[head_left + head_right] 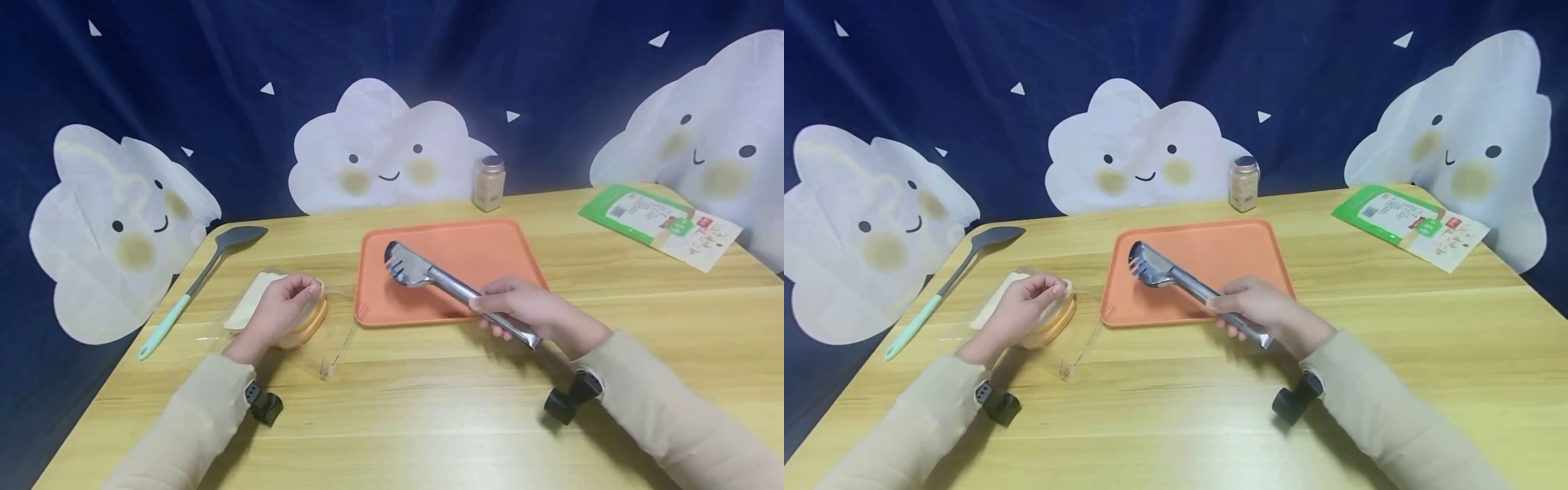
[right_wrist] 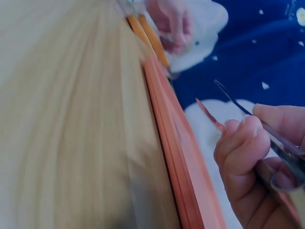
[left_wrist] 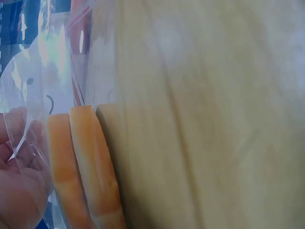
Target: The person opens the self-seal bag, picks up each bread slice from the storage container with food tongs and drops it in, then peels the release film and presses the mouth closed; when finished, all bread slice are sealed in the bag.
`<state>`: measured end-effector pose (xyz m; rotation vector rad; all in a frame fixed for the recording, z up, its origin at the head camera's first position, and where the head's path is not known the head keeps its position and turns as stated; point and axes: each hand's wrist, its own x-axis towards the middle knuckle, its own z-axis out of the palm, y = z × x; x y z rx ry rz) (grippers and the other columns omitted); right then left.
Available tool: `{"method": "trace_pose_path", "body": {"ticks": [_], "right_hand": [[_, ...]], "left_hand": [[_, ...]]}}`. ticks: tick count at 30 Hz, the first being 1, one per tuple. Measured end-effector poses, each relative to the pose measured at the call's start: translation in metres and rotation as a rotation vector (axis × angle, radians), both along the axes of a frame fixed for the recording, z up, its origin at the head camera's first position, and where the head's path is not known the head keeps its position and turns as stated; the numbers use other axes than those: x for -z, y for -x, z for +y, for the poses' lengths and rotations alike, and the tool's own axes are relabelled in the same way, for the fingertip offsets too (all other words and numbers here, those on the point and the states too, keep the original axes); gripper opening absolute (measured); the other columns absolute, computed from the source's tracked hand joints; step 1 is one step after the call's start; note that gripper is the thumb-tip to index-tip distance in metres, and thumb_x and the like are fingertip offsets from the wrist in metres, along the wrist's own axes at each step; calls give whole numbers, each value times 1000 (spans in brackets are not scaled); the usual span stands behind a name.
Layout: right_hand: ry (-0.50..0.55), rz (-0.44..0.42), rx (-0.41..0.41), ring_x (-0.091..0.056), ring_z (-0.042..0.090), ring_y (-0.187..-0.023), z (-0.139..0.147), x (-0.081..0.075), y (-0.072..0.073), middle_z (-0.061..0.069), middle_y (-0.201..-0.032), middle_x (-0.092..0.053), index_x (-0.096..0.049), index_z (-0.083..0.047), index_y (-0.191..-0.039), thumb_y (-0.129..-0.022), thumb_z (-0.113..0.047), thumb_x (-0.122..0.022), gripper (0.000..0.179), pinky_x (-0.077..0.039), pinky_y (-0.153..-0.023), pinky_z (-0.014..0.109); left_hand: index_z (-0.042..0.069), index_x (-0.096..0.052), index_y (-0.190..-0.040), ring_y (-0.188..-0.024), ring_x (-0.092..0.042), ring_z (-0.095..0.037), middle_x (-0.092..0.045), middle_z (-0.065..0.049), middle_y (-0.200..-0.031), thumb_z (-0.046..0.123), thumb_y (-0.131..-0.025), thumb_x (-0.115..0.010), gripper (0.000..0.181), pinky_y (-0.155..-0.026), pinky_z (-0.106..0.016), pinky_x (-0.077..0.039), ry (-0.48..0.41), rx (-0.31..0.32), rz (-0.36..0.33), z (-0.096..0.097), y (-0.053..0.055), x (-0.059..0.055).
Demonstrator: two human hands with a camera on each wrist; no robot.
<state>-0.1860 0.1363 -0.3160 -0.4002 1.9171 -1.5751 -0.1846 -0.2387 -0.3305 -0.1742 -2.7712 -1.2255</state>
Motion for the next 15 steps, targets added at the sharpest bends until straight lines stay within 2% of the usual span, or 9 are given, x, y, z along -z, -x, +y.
{"method": "trace_pose_path", "body": {"ticks": [7, 15], "right_hand": [[-32, 52, 91, -52, 7, -53, 27, -3, 2, 4, -70, -57, -54, 12, -97, -91, -14, -52, 27, -47, -49, 21], [-44, 56, 158, -53, 7, -56, 56, -2, 2, 3, -73, -58, -55, 8, -100, -93, -15, -51, 24, -48, -49, 21]], "left_hand": [[-3, -63, -91, -94, -56, -22, -66, -17, -101, 14, -94, -55, 19, -86, -34, -44, -18, 4, 16, -1, 0, 1], [-3, -63, -92, -96, -56, -22, -65, -17, -104, 15, -94, -54, 20, -84, -27, -44, -21, -1, 3, -2, 0, 3]]}}
